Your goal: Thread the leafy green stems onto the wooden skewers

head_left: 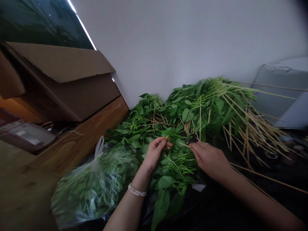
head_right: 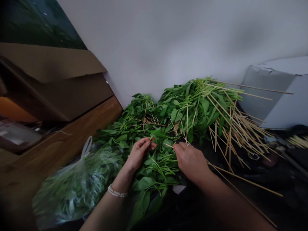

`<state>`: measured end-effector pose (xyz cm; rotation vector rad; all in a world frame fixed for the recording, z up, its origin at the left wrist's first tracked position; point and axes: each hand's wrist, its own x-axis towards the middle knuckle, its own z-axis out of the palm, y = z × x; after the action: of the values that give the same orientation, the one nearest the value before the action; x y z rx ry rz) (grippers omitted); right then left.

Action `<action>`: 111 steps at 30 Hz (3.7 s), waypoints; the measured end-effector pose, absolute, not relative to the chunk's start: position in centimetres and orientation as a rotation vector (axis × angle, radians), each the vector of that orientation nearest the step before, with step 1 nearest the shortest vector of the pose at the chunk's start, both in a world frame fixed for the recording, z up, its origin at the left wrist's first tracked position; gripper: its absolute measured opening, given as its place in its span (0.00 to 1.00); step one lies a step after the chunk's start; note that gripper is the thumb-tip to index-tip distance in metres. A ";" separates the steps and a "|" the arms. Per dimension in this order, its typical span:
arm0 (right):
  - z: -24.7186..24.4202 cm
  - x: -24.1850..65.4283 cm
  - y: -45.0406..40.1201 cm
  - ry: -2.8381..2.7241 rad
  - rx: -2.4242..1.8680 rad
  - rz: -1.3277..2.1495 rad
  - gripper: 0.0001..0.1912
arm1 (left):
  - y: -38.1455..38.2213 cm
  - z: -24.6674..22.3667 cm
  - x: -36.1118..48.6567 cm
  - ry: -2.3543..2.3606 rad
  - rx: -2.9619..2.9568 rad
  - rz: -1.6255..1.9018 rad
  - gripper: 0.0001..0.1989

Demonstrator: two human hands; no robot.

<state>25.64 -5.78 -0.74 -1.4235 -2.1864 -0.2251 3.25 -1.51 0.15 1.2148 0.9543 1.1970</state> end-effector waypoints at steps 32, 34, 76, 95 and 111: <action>-1.1 26.1 -5.3 -2.172 -1.447 -0.318 0.14 | -3.6 -0.5 5.0 1.171 2.541 0.775 0.06; -1.0 26.1 -5.3 -2.170 -1.453 -0.316 0.14 | -3.5 -0.5 4.9 1.148 2.480 0.876 0.06; -1.1 26.2 -5.3 -2.164 -1.465 -0.290 0.13 | -3.3 2.0 4.3 0.916 1.375 1.336 0.09; -0.3 25.6 -6.2 -2.088 -1.074 -0.430 0.16 | -2.5 0.7 4.1 0.905 1.059 1.239 0.17; -0.7 25.3 -6.3 -2.093 -1.066 -0.484 0.16 | -2.9 0.5 4.7 0.955 1.171 1.179 0.14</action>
<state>25.30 -6.31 -0.65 -1.0661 -2.0934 -0.4840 4.75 -2.88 0.52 1.1713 0.9551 1.1789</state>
